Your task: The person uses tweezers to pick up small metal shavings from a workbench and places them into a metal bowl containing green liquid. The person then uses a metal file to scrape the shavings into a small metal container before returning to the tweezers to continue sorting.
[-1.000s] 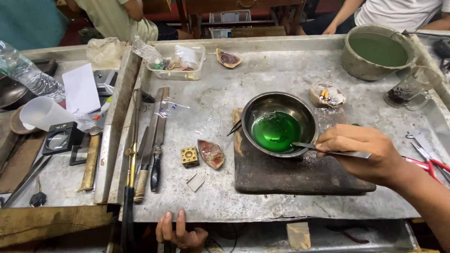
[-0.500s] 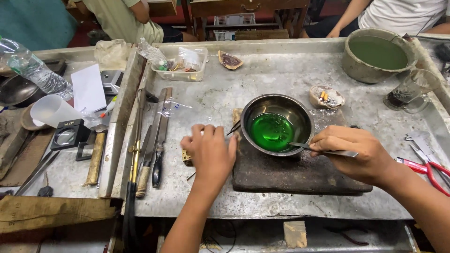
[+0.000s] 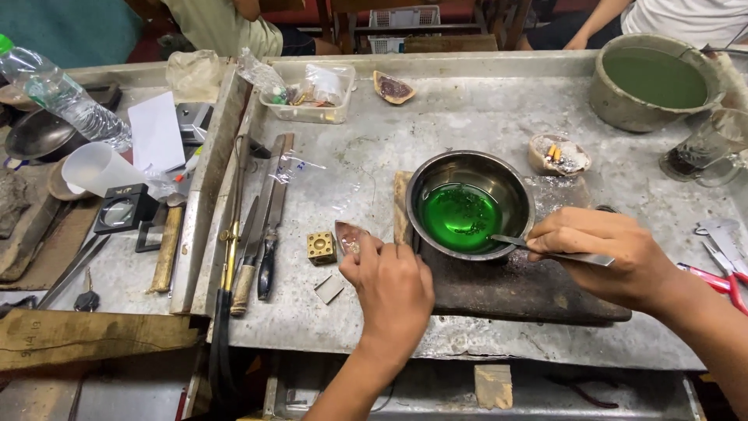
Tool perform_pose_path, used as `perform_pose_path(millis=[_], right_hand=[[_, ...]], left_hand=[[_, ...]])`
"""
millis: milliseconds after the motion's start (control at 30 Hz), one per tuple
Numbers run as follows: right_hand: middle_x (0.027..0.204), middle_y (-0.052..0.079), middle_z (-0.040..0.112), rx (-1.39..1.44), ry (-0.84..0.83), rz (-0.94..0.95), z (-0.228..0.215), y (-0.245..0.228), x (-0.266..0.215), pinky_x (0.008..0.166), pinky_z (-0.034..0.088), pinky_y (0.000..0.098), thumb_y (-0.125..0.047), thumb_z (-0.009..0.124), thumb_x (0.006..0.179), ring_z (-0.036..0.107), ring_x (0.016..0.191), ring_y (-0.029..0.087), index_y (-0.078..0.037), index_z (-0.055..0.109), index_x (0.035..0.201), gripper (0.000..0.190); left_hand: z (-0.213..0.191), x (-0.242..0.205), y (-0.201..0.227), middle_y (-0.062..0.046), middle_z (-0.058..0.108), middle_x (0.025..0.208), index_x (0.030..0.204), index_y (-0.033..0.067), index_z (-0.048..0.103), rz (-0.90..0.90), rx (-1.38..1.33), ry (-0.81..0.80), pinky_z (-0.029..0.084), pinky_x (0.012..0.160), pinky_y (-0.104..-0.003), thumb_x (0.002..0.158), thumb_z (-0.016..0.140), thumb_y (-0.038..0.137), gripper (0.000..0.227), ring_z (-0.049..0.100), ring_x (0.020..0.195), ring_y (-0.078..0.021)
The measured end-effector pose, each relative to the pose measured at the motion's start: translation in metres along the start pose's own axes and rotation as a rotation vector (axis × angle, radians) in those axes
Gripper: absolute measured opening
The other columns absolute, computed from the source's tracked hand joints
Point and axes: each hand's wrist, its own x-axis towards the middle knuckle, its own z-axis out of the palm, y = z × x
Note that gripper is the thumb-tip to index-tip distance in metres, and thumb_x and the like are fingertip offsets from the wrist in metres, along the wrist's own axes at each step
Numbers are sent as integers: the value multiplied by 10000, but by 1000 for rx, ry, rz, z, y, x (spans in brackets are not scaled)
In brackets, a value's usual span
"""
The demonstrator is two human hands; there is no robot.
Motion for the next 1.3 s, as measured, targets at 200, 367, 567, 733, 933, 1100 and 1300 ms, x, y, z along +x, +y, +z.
perform_pose_path(millis=[200,367,567,733,933,1100,1300], right_hand=[[908,102,735,20,-11,16,1,-1,-2,709,573,293,-25,636,919,720,747,218,-12,686,932,53],[925,104,738,61,-39,-14,0,-1,-1,734,586,300,-44,596,942,735,786,226,-24,691,940,97],[994,101,750,71,-102,10,-9,18,-3,802,571,320,-77,552,969,751,853,239,-45,690,972,141],[966,95,758,124,-112,40,-20,32,0,829,597,321,-145,659,912,758,870,224,-43,713,953,123],[952,124,758,107,-29,124,-19,23,-5,849,621,329,-102,753,833,768,891,250,-8,703,954,161],[956,93,764,83,-67,154,-21,-1,-1,844,613,311,-108,762,828,769,891,220,-44,713,966,161],[949,139,726,12,-51,-24,-1,-36,18,762,615,321,-91,763,854,734,802,247,8,664,1000,203]], left_hand=[[5,-11,0,-100,588,627,640,80,604,103,8,199,286,692,-466,793,646,74,158,492,832,-305],[9,-12,-6,-60,615,674,692,102,638,87,-46,200,289,739,-457,806,722,166,156,530,935,-298],[2,-23,-14,-64,689,753,759,91,694,78,-59,253,282,788,-461,859,790,391,330,549,938,-286],[-15,-48,-24,-11,660,726,786,117,692,254,-103,521,245,826,-398,897,748,265,193,603,886,-232],[-8,-85,-53,18,647,664,714,131,684,195,-124,759,299,895,-372,864,675,170,155,654,778,-206],[32,-118,-81,-28,673,767,789,109,695,72,-55,769,346,928,-404,877,639,194,136,679,883,-255],[46,-123,-85,-107,643,939,911,34,700,73,-95,808,383,964,-395,996,514,287,325,666,952,-300]])
